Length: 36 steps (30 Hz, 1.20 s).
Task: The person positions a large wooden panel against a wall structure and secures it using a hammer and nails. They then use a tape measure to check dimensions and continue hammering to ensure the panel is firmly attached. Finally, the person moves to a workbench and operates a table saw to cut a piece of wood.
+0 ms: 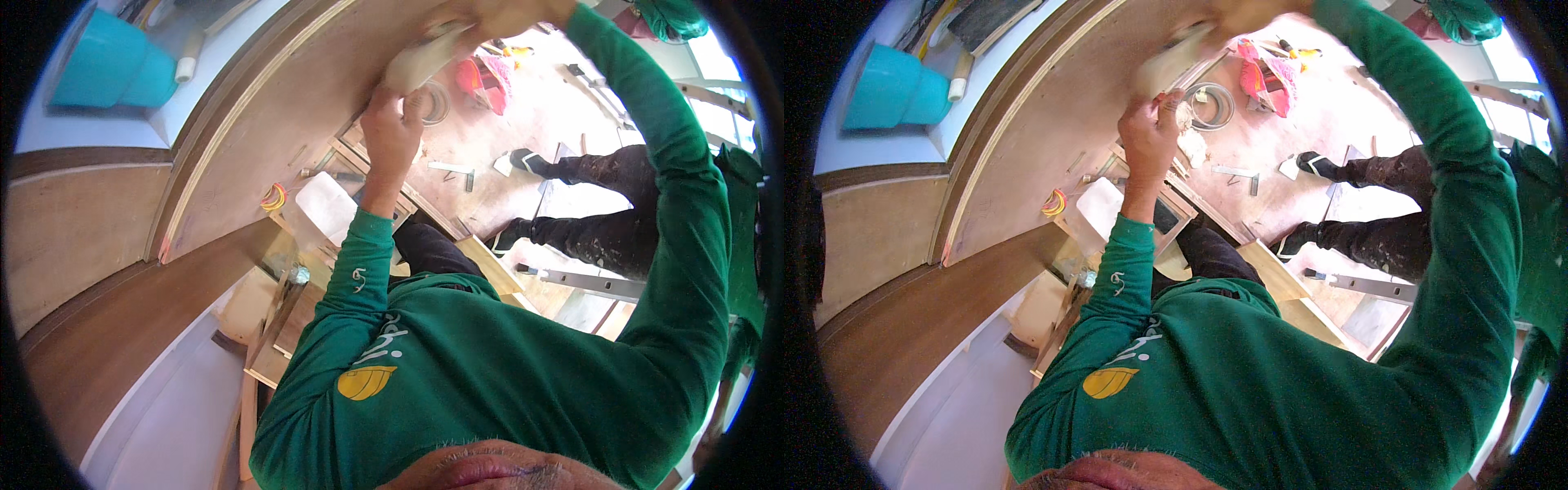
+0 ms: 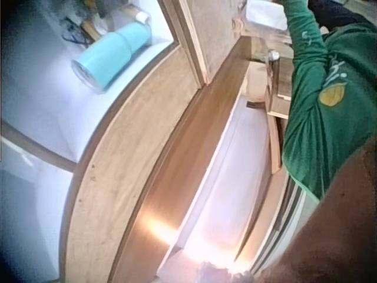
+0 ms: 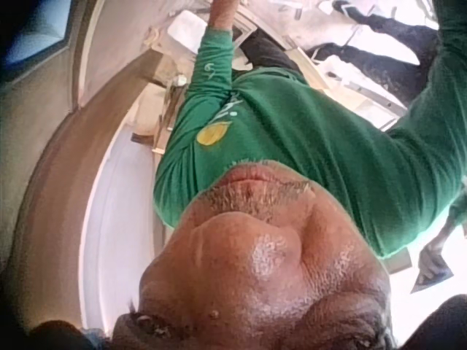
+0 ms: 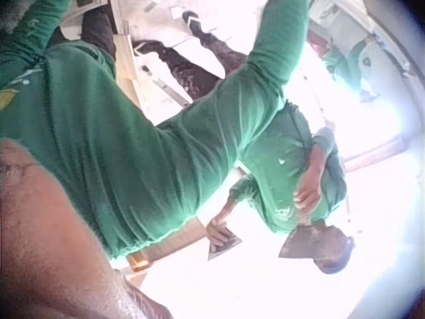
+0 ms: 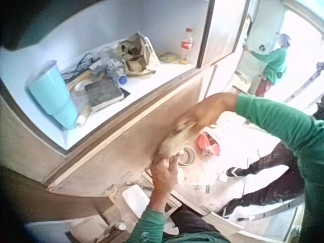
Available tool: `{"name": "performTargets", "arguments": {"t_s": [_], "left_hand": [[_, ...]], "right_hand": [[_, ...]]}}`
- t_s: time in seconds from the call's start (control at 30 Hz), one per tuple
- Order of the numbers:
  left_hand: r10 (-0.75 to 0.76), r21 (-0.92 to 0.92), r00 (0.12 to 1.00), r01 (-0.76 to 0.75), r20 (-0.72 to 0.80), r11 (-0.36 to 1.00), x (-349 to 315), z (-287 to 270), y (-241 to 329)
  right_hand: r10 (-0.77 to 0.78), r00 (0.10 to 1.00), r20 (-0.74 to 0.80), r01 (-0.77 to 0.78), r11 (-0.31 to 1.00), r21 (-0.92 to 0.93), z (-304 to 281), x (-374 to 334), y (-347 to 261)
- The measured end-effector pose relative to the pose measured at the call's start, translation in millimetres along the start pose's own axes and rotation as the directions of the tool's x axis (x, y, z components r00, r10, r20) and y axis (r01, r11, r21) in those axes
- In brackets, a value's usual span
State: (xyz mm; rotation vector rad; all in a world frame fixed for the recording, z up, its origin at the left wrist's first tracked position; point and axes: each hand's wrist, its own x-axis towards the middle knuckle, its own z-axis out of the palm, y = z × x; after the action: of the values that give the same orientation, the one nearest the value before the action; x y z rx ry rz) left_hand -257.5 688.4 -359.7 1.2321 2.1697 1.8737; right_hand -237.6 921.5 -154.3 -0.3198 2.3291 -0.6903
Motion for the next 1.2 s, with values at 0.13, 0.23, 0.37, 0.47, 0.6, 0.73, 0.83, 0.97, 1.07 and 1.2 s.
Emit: {"name": "performTargets", "arguments": {"t_s": [0.13, 0.23, 0.37, 0.47, 0.6, 0.73, 0.83, 0.97, 1.07, 1.2], "left_hand": [[-0.049, 0.027, 0.998, 0.047, 0.049, 0.999, -1.2, -5.5, 3.0], [-0.071, -0.022, 0.992, 0.074, 0.107, 0.997, -0.2, 10.8, 11.9], [-0.088, 0.028, 0.995, 0.087, 0.056, 0.996, 12.1, 7.0, 13.1], [-0.030, 0.091, 0.995, 0.039, -0.093, 0.995, 34.2, -1.9, 12.0], [0.341, 0.467, 0.922, -0.223, -0.185, 0.856, 68.4, -18.6, 11.5], [0.403, 0.655, 0.914, -0.279, -0.042, 0.702, 78.5, -34.3, -1.5], [0.456, 0.677, 0.882, -0.406, 0.117, 0.614, 91.1, -38.1, -3.8], [0.397, 0.728, 0.890, -0.423, 0.223, 0.539, 91.3, -45.5, 7.9], [0.323, 0.779, 0.908, -0.401, 0.267, 0.481, 88.1, -43.7, 23.3], [0.240, 0.824, 0.909, -0.412, 0.342, 0.388, 77.2, -33.2, 24.4]], "right_hand": [[-0.098, 0.990, 0.099, 0.090, 0.993, 0.080, -0.7, 25.7, -12.3], [0.152, 0.988, 0.015, -0.153, 0.988, 0.032, -15.1, -51.4, 66.2], [0.566, 0.750, -0.341, -0.588, 0.808, 0.048, -31.4, -151.0, 140.6], [0.320, 0.433, -0.843, -0.486, 0.870, 0.081, 7.2, -181.4, 143.9], [0.645, 0.148, -0.749, -0.009, 0.759, 0.651, 115.9, -178.7, 128.0], [0.693, 0.075, -0.717, 0.284, 0.674, 0.682, 273.0, -74.6, 109.6], [0.818, 0.234, -0.526, 0.525, 0.349, 0.776, 383.9, 1.6, 77.8], [0.802, 0.427, -0.418, 0.627, 0.070, 0.776, 502.3, 58.4, 21.3], [0.799, 0.491, -0.347, 0.684, -0.107, 0.722, 533.5, 61.7, -32.0], [0.849, 0.420, -0.320, 0.657, -0.042, 0.752, 569.8, 62.4, -52.8]]}}
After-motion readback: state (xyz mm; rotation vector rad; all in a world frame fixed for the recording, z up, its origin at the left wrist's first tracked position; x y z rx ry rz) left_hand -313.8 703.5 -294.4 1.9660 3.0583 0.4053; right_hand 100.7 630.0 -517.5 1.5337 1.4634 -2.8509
